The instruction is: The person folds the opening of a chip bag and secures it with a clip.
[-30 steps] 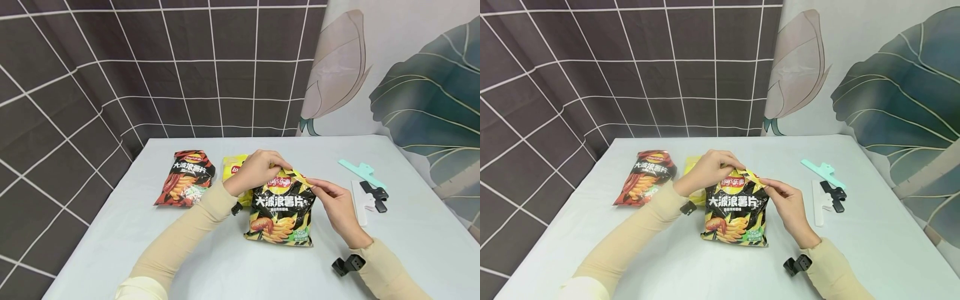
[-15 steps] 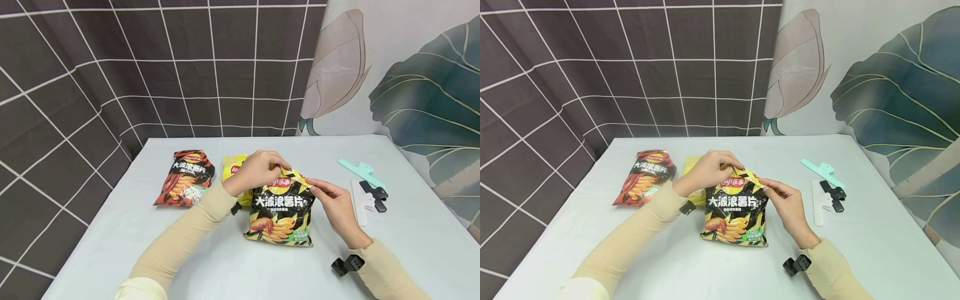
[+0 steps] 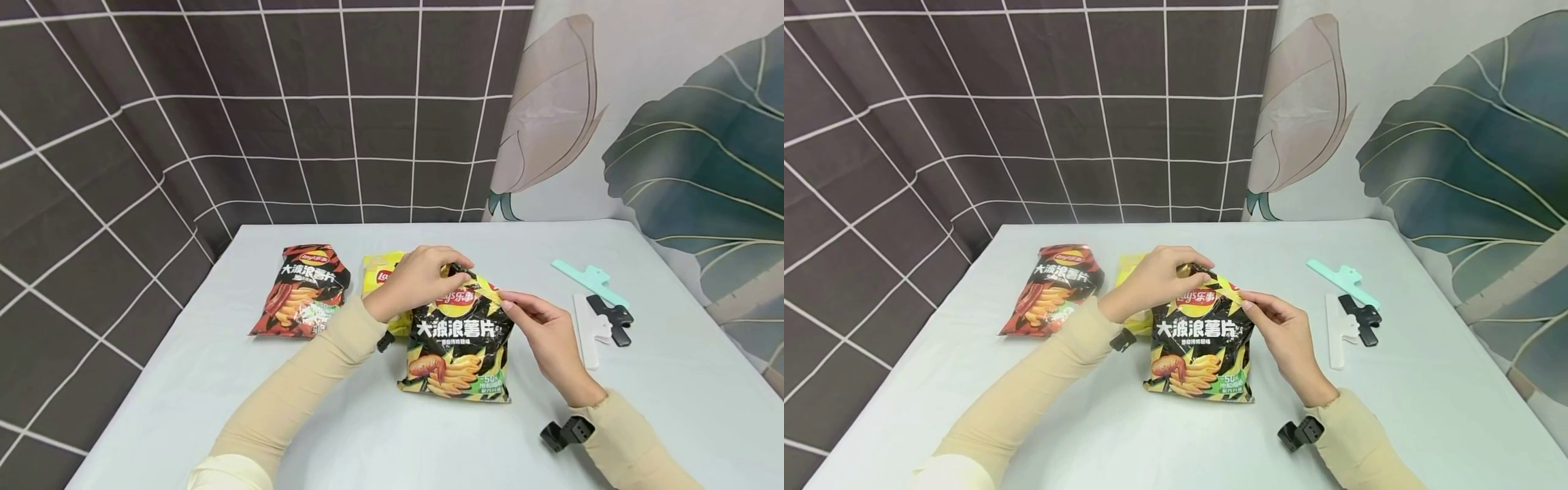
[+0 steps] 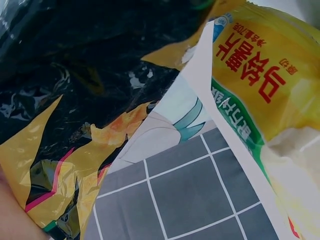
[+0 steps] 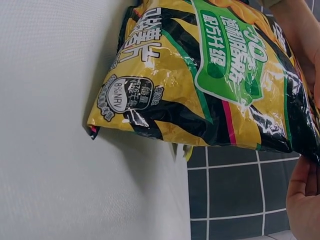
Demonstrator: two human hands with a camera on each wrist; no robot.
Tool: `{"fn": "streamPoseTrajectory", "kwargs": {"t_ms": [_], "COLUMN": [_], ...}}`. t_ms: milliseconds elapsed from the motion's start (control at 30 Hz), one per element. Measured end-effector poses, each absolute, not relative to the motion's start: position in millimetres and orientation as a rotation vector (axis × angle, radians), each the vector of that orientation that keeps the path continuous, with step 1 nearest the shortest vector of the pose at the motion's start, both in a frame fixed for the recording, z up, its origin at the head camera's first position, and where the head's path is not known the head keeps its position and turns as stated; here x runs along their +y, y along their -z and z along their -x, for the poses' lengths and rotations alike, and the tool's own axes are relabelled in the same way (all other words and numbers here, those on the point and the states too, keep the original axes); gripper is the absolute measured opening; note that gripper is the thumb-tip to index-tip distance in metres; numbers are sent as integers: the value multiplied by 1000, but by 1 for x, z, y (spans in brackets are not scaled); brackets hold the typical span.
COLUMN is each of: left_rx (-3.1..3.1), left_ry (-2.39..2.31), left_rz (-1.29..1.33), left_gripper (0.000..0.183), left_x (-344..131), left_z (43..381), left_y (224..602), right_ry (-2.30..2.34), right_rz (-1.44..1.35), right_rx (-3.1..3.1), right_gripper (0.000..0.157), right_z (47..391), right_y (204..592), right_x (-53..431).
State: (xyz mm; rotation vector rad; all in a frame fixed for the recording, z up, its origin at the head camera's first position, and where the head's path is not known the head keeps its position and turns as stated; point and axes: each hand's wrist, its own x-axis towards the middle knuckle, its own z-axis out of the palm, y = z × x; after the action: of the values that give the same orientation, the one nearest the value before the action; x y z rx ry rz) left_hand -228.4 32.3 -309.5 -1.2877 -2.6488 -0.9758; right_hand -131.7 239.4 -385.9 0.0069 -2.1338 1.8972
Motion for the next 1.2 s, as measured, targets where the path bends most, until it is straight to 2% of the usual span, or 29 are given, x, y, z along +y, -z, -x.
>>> {"fn": "streamPoseTrajectory", "kwargs": {"t_ms": [400, 667, 1200], "left_rx": [-2625, -2609, -2598], "left_ry": [963, 987, 1036], "left_rz": [1310, 1299, 1239], "left_gripper": [21, 21, 20], "left_x": [33, 31, 29], "left_z": [228, 227, 227], "left_y": [309, 311, 319], "right_ry": [-1792, -1452, -873], "right_rz": [-64, -128, -80], "right_rx": [-2215, -2375, -2614], "right_gripper": [23, 22, 27], "right_z": [130, 132, 134], "right_y": [383, 377, 381], "right_x": [248, 272, 323]}}
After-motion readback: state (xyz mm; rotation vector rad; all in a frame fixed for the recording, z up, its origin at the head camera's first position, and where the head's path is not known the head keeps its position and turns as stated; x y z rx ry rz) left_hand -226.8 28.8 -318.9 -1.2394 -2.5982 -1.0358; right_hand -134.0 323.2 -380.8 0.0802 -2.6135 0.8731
